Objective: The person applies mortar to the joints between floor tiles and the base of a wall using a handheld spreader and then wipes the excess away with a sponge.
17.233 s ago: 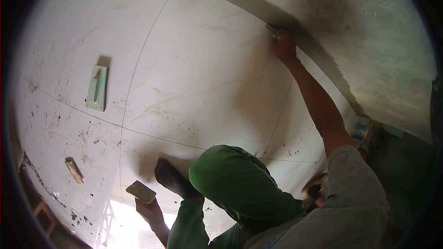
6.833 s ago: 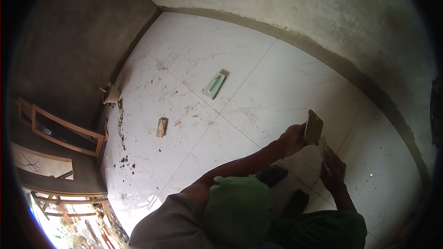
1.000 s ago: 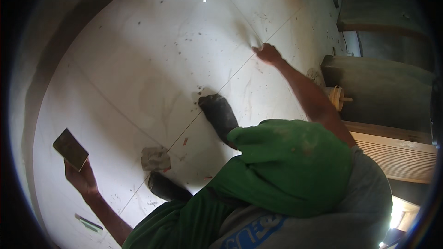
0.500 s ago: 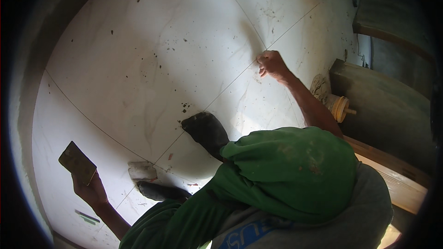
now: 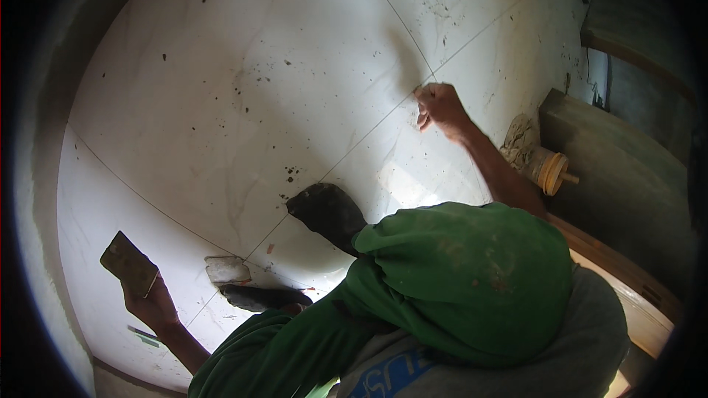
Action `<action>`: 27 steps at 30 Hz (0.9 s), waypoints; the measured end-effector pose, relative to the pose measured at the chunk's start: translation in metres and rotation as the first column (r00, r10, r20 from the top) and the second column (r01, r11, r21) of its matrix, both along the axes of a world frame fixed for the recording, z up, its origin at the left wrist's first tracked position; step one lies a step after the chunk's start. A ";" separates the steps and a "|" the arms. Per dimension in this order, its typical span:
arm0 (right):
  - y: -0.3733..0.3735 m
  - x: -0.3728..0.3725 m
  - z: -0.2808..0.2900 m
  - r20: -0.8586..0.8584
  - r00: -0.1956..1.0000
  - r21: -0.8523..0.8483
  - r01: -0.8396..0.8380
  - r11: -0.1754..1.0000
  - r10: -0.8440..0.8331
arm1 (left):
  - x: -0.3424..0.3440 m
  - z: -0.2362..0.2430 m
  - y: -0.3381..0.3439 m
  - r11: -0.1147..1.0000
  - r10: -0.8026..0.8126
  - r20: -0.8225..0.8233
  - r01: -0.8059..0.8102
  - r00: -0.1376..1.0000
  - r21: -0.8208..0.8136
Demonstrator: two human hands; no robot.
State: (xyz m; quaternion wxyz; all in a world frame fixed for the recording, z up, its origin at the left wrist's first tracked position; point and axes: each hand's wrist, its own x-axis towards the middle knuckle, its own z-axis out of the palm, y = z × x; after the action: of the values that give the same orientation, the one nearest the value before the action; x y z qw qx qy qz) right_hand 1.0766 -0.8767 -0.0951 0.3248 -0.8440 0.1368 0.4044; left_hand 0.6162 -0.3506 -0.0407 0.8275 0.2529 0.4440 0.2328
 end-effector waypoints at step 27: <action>-0.009 0.004 0.037 0.047 0.995 0.238 0.076 0.968 -0.090 | -0.016 -0.013 0.006 0.996 0.085 0.041 -0.086 0.996 0.020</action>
State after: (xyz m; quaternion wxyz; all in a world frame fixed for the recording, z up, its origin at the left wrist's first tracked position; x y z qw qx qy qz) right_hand 1.0805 -0.8856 -0.0577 0.4434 -0.8042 0.1135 0.3792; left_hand 0.5998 -0.3443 -0.0536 0.8226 0.2381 0.4352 0.2779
